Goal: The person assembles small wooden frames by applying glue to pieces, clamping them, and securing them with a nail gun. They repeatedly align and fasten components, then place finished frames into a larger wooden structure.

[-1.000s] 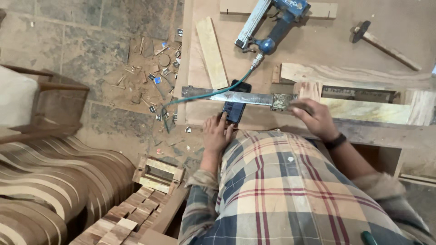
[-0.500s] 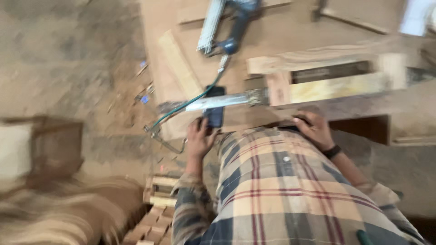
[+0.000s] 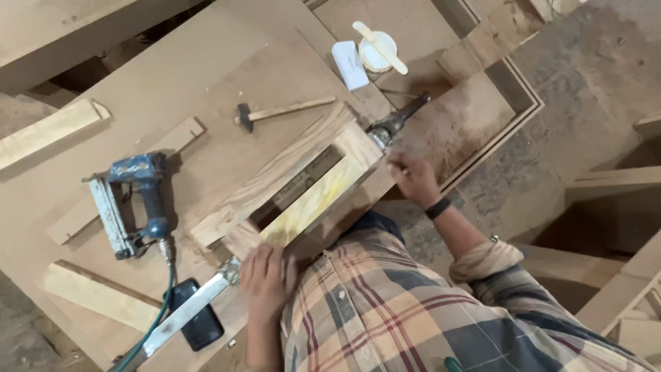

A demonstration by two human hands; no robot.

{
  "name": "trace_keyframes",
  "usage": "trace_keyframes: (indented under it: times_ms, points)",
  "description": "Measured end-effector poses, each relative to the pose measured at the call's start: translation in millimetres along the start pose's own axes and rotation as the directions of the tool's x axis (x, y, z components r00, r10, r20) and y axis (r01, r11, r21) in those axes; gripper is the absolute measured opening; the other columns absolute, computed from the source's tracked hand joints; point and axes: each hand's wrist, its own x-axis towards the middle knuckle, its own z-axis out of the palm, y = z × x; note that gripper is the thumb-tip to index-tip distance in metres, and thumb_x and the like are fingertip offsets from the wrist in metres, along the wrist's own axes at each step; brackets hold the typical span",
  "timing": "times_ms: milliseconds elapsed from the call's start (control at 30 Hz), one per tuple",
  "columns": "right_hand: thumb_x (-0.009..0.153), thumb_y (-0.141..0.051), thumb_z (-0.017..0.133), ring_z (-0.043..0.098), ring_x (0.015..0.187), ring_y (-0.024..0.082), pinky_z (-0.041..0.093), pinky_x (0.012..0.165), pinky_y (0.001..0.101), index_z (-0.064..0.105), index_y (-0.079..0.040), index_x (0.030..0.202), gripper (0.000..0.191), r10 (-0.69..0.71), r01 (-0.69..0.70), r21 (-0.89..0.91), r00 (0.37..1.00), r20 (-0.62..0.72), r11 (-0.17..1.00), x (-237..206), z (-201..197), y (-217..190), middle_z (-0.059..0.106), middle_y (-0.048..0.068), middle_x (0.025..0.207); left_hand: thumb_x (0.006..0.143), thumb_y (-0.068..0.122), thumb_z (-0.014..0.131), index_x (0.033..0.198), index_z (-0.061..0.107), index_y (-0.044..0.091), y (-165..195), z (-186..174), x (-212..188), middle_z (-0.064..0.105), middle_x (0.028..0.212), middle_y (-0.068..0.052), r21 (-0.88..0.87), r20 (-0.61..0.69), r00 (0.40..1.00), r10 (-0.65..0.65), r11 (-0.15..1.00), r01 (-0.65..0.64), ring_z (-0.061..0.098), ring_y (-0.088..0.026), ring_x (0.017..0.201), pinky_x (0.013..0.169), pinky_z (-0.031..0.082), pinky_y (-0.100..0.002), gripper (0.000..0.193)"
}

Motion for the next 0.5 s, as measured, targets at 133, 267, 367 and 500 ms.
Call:
trace_keyframes:
  times_ms: [133, 267, 367, 500]
  points:
    - [0.093, -0.016, 0.068, 0.066, 0.103, 0.042, 0.053, 0.088, 0.0487, 0.07, -0.004, 0.112, 0.023, -0.064, 0.045, -0.16, 0.991, -0.115, 0.986, 66, -32, 64, 0.07, 0.02, 0.11, 0.081, 0.043, 0.076, 0.133, 0.059, 0.0, 51, 59, 100, 0.063, 0.132, -0.017, 0.029, 0.146, 0.989, 0.007, 0.999, -0.012, 0.058, -0.034, 0.121, 0.101, 0.044, -0.049, 0.07]
    - [0.088, -0.024, 0.069, 0.067, 0.101, 0.043, 0.055, 0.086, 0.0512, 0.071, -0.002, 0.108, 0.029, 0.056, -0.019, -0.446, 0.996, 0.069, 0.895, 153, -45, 114, 0.071, 0.023, 0.109, 0.069, 0.051, 0.079, 0.133, 0.06, 0.003, 74, 100, 137, 0.066, 0.125, -0.015, 0.194, 0.341, 0.922, -0.182, 0.974, 0.121, 0.063, -0.031, 0.111, 0.093, 0.046, -0.048, 0.082]
    - [0.091, -0.04, 0.068, 0.068, 0.099, 0.042, 0.055, 0.085, 0.0521, 0.074, -0.004, 0.106, 0.04, 0.465, -0.172, -0.557, 0.767, 0.442, 0.812, 206, -33, 136, 0.072, 0.023, 0.107, 0.067, 0.054, 0.08, 0.131, 0.061, 0.003, 71, 107, 136, 0.068, 0.122, -0.015, 0.2, 0.314, 0.931, -0.185, 0.972, 0.126, 0.065, -0.03, 0.107, 0.089, 0.047, -0.045, 0.084]
    - [0.086, -0.038, 0.071, 0.07, 0.104, 0.039, 0.056, 0.089, 0.0489, 0.077, -0.004, 0.104, 0.039, 0.507, -0.081, -0.629, 0.675, 0.536, 0.774, 244, -7, 137, 0.074, 0.022, 0.111, 0.068, 0.056, 0.082, 0.128, 0.063, 0.003, 66, 106, 128, 0.07, 0.115, -0.014, 0.19, 0.322, 0.915, -0.245, 0.963, 0.191, 0.066, -0.029, 0.103, 0.088, 0.048, -0.043, 0.083]
